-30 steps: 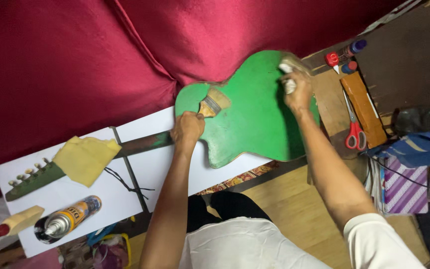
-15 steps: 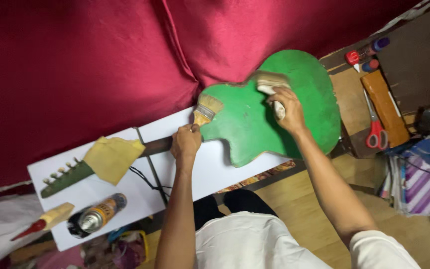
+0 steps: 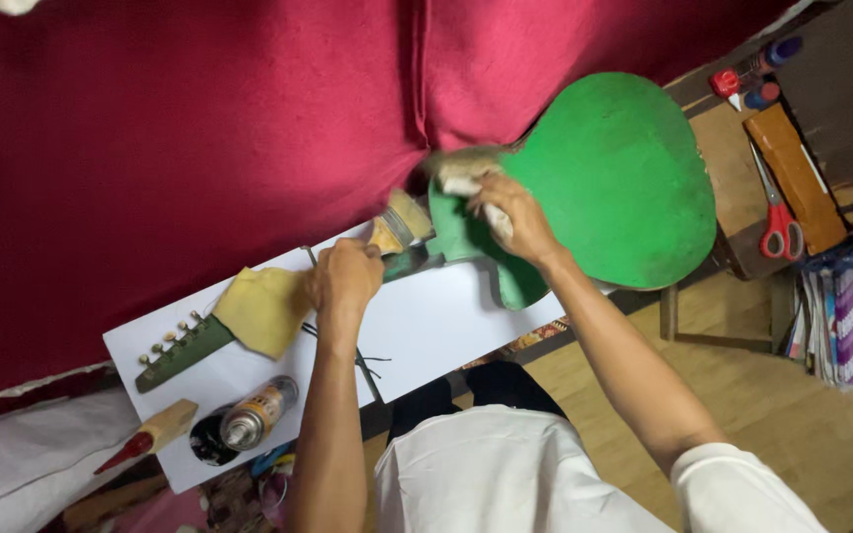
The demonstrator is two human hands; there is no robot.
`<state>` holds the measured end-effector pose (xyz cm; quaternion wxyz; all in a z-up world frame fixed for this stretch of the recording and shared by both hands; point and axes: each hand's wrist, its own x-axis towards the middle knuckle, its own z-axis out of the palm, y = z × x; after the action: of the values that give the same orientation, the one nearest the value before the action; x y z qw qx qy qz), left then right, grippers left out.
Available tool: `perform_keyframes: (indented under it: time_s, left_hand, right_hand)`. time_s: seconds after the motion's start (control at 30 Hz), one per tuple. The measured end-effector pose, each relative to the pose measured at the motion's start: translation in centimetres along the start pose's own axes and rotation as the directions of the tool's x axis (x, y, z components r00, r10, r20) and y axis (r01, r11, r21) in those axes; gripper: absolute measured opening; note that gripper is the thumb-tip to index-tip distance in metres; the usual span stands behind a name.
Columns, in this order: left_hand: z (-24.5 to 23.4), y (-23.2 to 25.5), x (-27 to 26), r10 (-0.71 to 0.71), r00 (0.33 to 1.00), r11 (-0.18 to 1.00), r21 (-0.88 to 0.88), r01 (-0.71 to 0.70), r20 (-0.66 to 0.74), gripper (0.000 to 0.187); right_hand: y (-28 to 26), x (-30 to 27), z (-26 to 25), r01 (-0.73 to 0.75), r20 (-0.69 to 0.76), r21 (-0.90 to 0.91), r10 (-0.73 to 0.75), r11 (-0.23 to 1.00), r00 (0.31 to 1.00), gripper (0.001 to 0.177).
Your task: The person cleans a green guitar-shaped object by first applying a liquid from a small bottle, then using a spray can, and finally scrubbing with brushes and a sponge. The person repeatedly scrubs the surface of the object with different tools.
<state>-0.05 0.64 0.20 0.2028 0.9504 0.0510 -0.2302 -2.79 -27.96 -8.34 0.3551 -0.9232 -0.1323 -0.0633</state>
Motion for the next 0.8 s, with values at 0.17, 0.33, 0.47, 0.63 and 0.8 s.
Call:
perform_keyframes:
  time_s: [0.17, 0.33, 0.47, 0.63, 0.8]
  left_hand:
    - [-0.5, -2.6, -0.9, 0.039, 0.992, 0.997, -0.062, -0.046, -0.118, 0.033]
    - [1.7, -2.3, -1.1, 0.017, 0.998, 0.984, -0.176, -0.029, -0.068, 0.034]
    - [4.0, -0.6, -0.5, 0.063, 0.997, 0.974, -0.214, -0.072, -0.045, 0.034]
    - [6.1, 0.2, 0.2, 0.182, 0.958, 0.973, -0.179, -0.144, 0.221, 0.035]
    - [6.9, 1.7, 3.4, 0.183, 0.946, 0.980, -0.128, -0.153, 0.269, 0.038]
  right_hand:
    - [-3.1, -2.0, 1.3, 0.146, 0.043, 0.011, -0.146, 0.989, 0.988, 0.016]
    - [-5.5, -6.2, 1.3, -0.178, 0.007, -0.174, 0.182, 0.969, 0.983, 0.022]
    - [-6.5, -10.8, 2.1, -0.086, 0.096, -0.046, 0.090, 0.995, 0.991, 0.014]
    - [-4.3, -14.3, 0.4, -0.493, -0.405, -0.183, 0.391, 0.851, 0.826, 0.026]
    - [-1.7, -16.7, -2.0, -0.312, -0.236, -0.049, 0.293, 0.949, 0.927, 0.025]
